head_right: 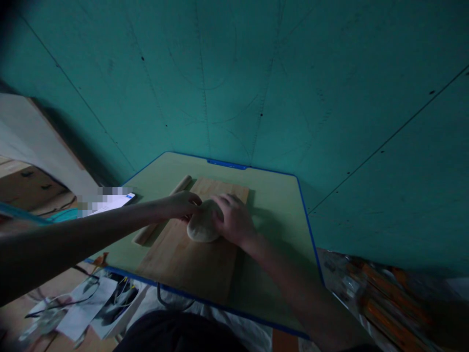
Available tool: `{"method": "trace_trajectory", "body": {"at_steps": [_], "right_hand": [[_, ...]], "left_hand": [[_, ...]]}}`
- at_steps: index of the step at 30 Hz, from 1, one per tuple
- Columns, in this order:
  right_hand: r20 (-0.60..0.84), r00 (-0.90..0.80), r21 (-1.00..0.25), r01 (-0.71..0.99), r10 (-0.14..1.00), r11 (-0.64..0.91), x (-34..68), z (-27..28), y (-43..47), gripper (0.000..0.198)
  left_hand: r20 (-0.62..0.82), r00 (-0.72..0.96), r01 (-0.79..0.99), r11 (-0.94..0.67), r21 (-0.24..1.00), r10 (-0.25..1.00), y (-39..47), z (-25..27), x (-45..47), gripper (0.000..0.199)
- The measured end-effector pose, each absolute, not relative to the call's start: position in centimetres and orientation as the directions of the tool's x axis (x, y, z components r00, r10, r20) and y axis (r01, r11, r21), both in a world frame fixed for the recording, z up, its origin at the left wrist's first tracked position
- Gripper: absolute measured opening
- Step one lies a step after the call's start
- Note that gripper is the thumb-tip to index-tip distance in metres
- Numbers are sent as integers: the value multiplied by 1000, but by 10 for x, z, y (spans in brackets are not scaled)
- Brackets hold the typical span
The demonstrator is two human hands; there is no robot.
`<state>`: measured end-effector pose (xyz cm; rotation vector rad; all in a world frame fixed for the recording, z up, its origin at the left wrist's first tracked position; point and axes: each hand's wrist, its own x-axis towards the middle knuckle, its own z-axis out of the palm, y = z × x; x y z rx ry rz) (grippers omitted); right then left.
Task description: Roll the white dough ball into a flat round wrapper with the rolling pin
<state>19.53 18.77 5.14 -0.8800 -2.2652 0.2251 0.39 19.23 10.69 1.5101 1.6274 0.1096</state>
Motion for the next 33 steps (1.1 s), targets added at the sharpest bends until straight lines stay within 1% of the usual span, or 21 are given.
{"method": "trace_trajectory", "body": {"at_steps": [2,3,6,9,12,15,17,19,22,27,29,32,33], "right_hand": [[438,-535,-408,597,722,691,193,57,201,40],[380,-570,-400,609,729,685,190,59,206,40],[249,-695,-365,578,674,730,183,64,217,29],[208,-750,-374,532,628,759,180,70,225,17],[159,-751,-384,551,641,741,181,78,233,8],[115,-767,-413,541,631,733,181,85,241,12],[79,-785,-438,526,614,729,181,86,244,17],[43,-786,-439,540,617,718,181,86,245,16],[51,-770,-422,561,636,712,183,86,243,12],[46,-746,-405,594,664,695,179,93,240,12],[50,-727,-425,605,684,674,178,95,239,12],[90,-658,-463,637,747,617,187,91,234,4],[108,-621,-466,658,776,592,192,88,231,6]], "left_hand": [[-477,151,766,203,610,866,187,105,2,38],[-448,156,769,176,614,880,184,104,1,41],[-360,184,780,87,620,914,174,103,-2,44],[-286,210,776,18,630,935,169,103,-5,36],[-270,235,808,-33,588,934,171,102,-6,36],[-240,231,851,-76,520,943,177,99,-3,34],[-212,222,861,-90,500,952,179,96,-1,31],[-196,223,867,-103,487,955,180,93,-1,29],[-183,237,868,-124,481,954,180,91,-2,25],[-172,265,873,-160,461,949,185,92,-1,29],[-162,293,865,-189,465,942,190,91,1,30],[-144,341,836,-229,499,929,195,88,1,25],[-137,350,826,-236,511,927,196,87,0,25]]}}
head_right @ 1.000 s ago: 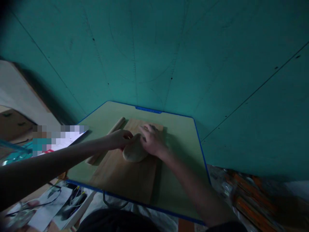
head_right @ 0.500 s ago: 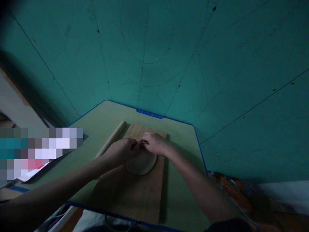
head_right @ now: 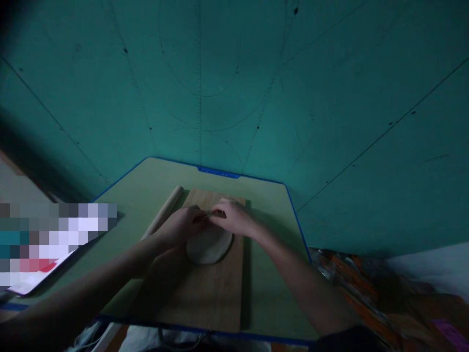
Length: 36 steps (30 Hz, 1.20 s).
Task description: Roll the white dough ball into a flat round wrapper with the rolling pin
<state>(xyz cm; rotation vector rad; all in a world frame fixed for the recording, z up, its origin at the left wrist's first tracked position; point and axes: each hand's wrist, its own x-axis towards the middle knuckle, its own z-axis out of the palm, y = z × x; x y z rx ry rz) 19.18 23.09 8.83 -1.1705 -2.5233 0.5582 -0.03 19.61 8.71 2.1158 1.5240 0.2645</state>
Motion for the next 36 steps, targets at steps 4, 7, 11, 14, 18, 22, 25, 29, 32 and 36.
{"method": "trace_trajectory", "body": {"at_steps": [4,7,11,14,18,22,25,29,32,36], "right_hand": [[139,-525,-454,720,839,526,210,73,213,18],[196,-502,-487,696,842,528,210,66,205,9],[213,-453,-542,682,865,491,200,68,208,14],[201,-447,-562,676,872,476,200,73,211,13],[207,-417,-563,689,885,456,211,69,204,8],[224,-420,-479,739,880,475,212,62,189,10],[239,-406,-481,739,882,471,203,65,183,10],[203,-363,-561,718,910,412,196,72,186,13],[189,-321,-657,661,928,363,198,74,187,13],[143,-276,-600,740,950,305,202,72,174,13]], "left_hand": [[-114,379,794,-259,550,918,197,85,-7,32],[-106,413,777,-289,560,905,200,86,-8,29],[-104,457,767,-331,550,884,210,87,2,27],[-96,477,761,-356,542,874,216,86,9,25],[-94,494,733,-355,581,864,217,86,7,24],[-99,520,693,-351,630,849,217,87,-4,29],[-97,537,677,-360,642,838,220,87,-6,32],[-100,582,674,-409,616,807,227,84,2,26],[-86,596,678,-443,587,798,232,80,9,17],[-60,606,664,-463,588,793,237,78,8,13]]}}
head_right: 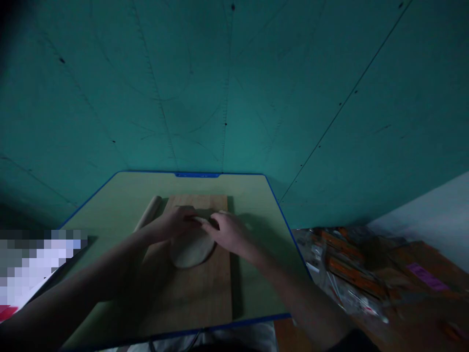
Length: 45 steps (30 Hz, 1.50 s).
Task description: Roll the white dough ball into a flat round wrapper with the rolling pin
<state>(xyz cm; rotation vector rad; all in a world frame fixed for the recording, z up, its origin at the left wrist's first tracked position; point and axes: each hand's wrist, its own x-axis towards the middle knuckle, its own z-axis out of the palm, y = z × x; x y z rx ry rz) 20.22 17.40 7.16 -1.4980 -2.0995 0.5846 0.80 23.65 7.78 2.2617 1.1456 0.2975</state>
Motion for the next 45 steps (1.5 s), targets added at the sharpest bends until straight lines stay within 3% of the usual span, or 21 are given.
{"method": "trace_trajectory", "body": {"at_steps": [4,7,10,14,18,22,24,27,29,33,36,38,41,45], "right_hand": [[122,-305,-430,842,944,327,199,73,159,7],[15,-269,-516,823,963,238,195,77,164,8],[-104,-245,-692,714,964,107,193,79,180,9],[-180,-251,-799,602,951,8,192,79,198,21],[-200,-285,-825,565,938,-4,194,81,206,18],[-79,-229,-834,549,970,62,203,81,201,13],[81,-256,-799,561,963,216,209,76,193,25],[314,-475,-591,580,822,561,213,66,184,52],[361,-616,-441,549,701,710,212,59,185,56],[394,-787,-199,432,476,880,203,51,203,23],[397,-836,-84,377,378,922,199,50,214,19],[411,-827,-88,385,385,919,199,50,215,20],[391,-796,-135,447,462,884,200,52,213,16],[331,-750,-204,535,572,820,201,57,210,16]], "left_hand": [[-36,603,651,-466,599,797,238,82,3,13],[62,537,676,-473,565,841,222,89,4,14],[286,439,789,-517,330,852,185,94,12,23],[163,592,804,-592,-54,789,139,88,29,36],[66,618,771,-588,-244,783,133,83,36,24],[-34,636,746,-625,-231,771,150,90,28,23],[-41,652,732,-643,-225,757,157,95,22,21],[24,655,742,-636,-211,756,162,98,13,20],[108,678,733,-657,-176,727,161,98,6,20],[309,715,675,-735,-71,627,158,89,-18,24],[349,677,698,-716,-23,648,156,75,-35,53],[320,678,703,-711,-21,661,156,68,-40,61],[300,724,663,-747,-56,621,155,64,-39,44],[385,756,608,-786,-112,529,154,70,-34,27]]}}
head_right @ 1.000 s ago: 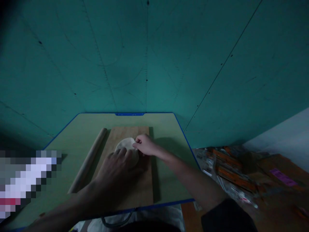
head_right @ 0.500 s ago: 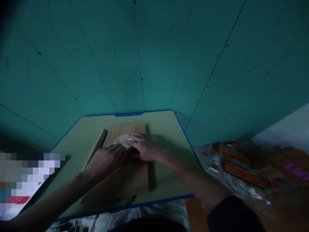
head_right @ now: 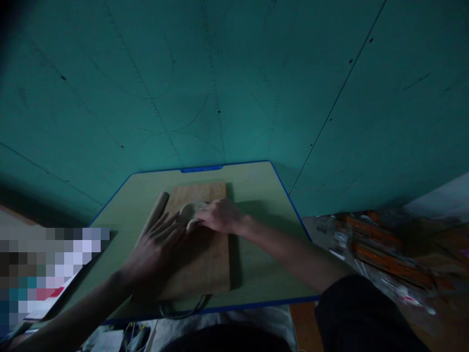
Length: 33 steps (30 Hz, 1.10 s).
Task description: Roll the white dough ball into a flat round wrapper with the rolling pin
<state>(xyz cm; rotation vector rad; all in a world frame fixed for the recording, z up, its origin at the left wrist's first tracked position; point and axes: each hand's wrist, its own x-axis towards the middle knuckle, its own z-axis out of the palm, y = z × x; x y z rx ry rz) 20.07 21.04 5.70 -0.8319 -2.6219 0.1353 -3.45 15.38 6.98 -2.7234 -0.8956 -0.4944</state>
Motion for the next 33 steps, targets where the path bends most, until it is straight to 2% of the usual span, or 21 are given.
{"method": "trace_trajectory", "body": {"at_steps": [2,6,9,12,15,17,22,24,27,29,31,33], "right_hand": [[336,-738,-260,523,584,811,201,58,211,18],[390,-765,-330,403,513,853,202,55,213,20],[418,-762,-329,380,494,865,201,52,213,21],[378,-793,-294,387,478,874,199,51,212,17],[316,-824,-269,398,471,877,197,51,211,19],[319,-802,-309,415,505,856,196,51,210,17],[331,-709,-491,435,623,755,196,49,209,17],[317,-705,-498,445,634,744,196,50,208,19],[346,-728,-470,412,592,781,196,53,206,19],[373,-736,-462,381,565,801,193,54,204,32],[382,-711,-470,401,590,786,187,53,202,45],[382,-668,-476,450,639,755,181,51,200,45]], "left_hand": [[415,735,622,-777,-98,537,155,72,-35,27],[393,695,645,-764,31,602,159,71,-40,27],[365,659,669,-734,116,658,160,73,-39,27],[337,675,644,-747,164,656,162,78,-37,28],[284,737,602,-786,136,614,167,80,-39,40],[271,768,579,-810,92,580,173,76,-42,45],[322,816,504,-864,10,480,184,67,-48,32],[323,813,502,-864,29,484,186,67,-48,30],[317,804,501,-860,92,503,189,71,-48,29],[291,813,493,-862,116,504,193,75,-48,26],[257,831,484,-869,103,494,196,78,-47,24],[226,846,480,-874,75,483,198,83,-45,23]]}}
